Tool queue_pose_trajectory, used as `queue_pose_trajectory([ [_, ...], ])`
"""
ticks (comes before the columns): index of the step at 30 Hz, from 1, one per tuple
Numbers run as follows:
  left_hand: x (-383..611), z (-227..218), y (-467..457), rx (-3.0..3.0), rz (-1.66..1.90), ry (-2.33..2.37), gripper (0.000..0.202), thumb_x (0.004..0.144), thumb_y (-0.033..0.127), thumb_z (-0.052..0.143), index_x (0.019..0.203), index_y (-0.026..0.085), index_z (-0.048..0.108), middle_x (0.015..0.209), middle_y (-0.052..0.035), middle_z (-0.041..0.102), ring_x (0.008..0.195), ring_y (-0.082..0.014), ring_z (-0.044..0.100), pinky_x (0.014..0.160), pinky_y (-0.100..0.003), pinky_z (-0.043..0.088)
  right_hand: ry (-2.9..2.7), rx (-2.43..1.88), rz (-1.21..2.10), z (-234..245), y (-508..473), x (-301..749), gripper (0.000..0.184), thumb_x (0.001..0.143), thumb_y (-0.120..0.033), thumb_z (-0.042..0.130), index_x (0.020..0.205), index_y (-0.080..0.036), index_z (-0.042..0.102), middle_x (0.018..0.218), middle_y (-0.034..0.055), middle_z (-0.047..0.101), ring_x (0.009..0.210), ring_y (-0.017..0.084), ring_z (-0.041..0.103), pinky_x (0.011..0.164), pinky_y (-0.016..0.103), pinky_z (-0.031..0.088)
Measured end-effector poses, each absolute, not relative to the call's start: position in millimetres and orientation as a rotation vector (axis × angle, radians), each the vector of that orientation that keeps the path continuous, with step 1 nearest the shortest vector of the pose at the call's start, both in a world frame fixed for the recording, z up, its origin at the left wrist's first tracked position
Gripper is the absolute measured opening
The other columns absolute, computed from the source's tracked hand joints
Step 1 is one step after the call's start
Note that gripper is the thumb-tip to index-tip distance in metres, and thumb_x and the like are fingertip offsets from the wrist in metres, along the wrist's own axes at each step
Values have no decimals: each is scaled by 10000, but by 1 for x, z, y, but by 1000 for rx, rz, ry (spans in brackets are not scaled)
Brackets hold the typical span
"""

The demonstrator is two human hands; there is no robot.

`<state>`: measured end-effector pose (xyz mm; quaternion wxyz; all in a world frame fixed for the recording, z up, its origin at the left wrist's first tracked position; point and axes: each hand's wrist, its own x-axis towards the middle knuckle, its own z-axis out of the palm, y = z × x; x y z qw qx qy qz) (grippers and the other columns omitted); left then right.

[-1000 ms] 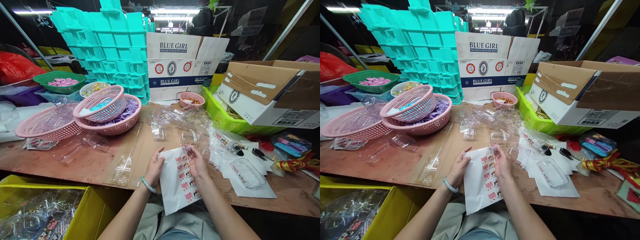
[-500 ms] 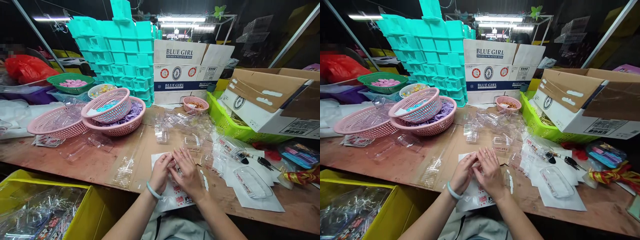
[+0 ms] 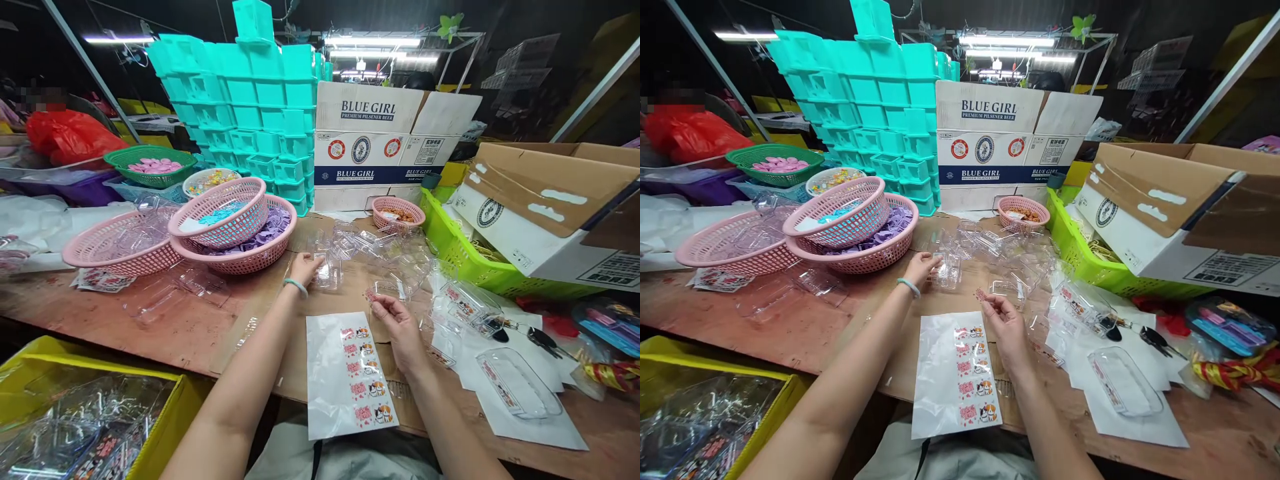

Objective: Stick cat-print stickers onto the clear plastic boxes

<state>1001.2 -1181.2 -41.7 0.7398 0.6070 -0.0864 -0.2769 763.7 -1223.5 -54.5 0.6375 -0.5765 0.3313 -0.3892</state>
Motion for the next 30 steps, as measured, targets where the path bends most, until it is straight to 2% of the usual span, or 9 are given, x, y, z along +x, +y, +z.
queue_pose_trajectory([
  [3, 1004, -42, -1181, 1290, -630, -134, 503, 610, 64, 751, 1055, 106, 520, 612, 22, 590, 473, -88, 544, 548, -234, 461, 750, -1421, -928, -62, -1208, 771, 473, 711, -391, 731, 1125, -216, 584, 1126, 86, 630, 981, 198, 602, 888, 369, 491],
  [6, 978, -45, -1154, 1210, -527, -83, 615, 706, 85, 676, 1233, 177, 373, 643, 67, 559, 548, -81, 595, 652, -243, 517, 716, -1708, -960, -67, -1193, 780, 694, 774, -357, 683, 1375, -259, 350, 1319, 121, 516, 1129, 223, 554, 959, 428, 466],
  [9, 938, -48, -1121, 1057, -515, -31, 642, 703, 97, 682, 1228, 235, 338, 718, 54, 596, 680, -100, 657, 746, -258, 531, 554, -2141, -1007, -66, -1184, 794, 911, 779, -296, 685, 1479, -267, 103, 1451, 138, 371, 1292, 274, 415, 1029, 483, 402],
  [11, 915, -50, -1104, 955, -622, -40, 635, 671, 114, 725, 1187, 231, 374, 784, 19, 641, 740, -124, 678, 756, -258, 531, 444, -2425, -1023, -67, -1186, 804, 913, 804, -210, 639, 1494, -265, 43, 1410, 136, 426, 1254, 292, 443, 999, 496, 420],
  [14, 900, -54, -1084, 1030, -846, -150, 652, 680, 243, 765, 1218, 217, 397, 774, -11, 664, 692, -156, 686, 662, -258, 541, 425, -2669, -1080, -71, -1198, 813, 804, 839, -78, 498, 1499, -255, 75, 1085, 109, 631, 952, 266, 594, 808, 438, 511],
  [18, 915, -56, -1067, 1345, -747, -207, 594, 707, 468, 719, 1178, 182, 497, 653, 3, 623, 509, -119, 611, 433, -174, 427, 406, -2675, -1298, -74, -1212, 809, 694, 884, -77, 436, 1489, -252, 145, 891, 77, 658, 806, 236, 603, 738, 383, 514],
  [22, 931, -51, -1076, 1140, -1007, -218, 454, 707, 450, 719, 1048, 175, 601, 875, -70, 673, 715, -172, 666, 565, -237, 505, 159, -2623, -1348, -73, -1208, 804, 696, 894, -87, 444, 1482, -302, 139, 953, 68, 673, 871, 224, 613, 774, 376, 520],
  [27, 952, -55, -1099, 1043, -893, -84, 277, 672, 241, 747, 890, 152, 601, 768, -36, 665, 645, -115, 630, 619, -217, 492, 141, -2642, -1382, -74, -1214, 806, 649, 889, -71, 422, 1459, -306, 221, 972, 70, 674, 915, 226, 619, 820, 408, 521],
  [30, 965, -54, -1097, 1039, -829, -22, 293, 724, 303, 722, 936, 167, 572, 786, -43, 663, 683, -110, 638, 699, -239, 509, 206, -2650, -1399, -74, -1226, 811, 628, 892, -63, 400, 1456, -289, 245, 940, 76, 668, 890, 229, 617, 793, 413, 526],
])
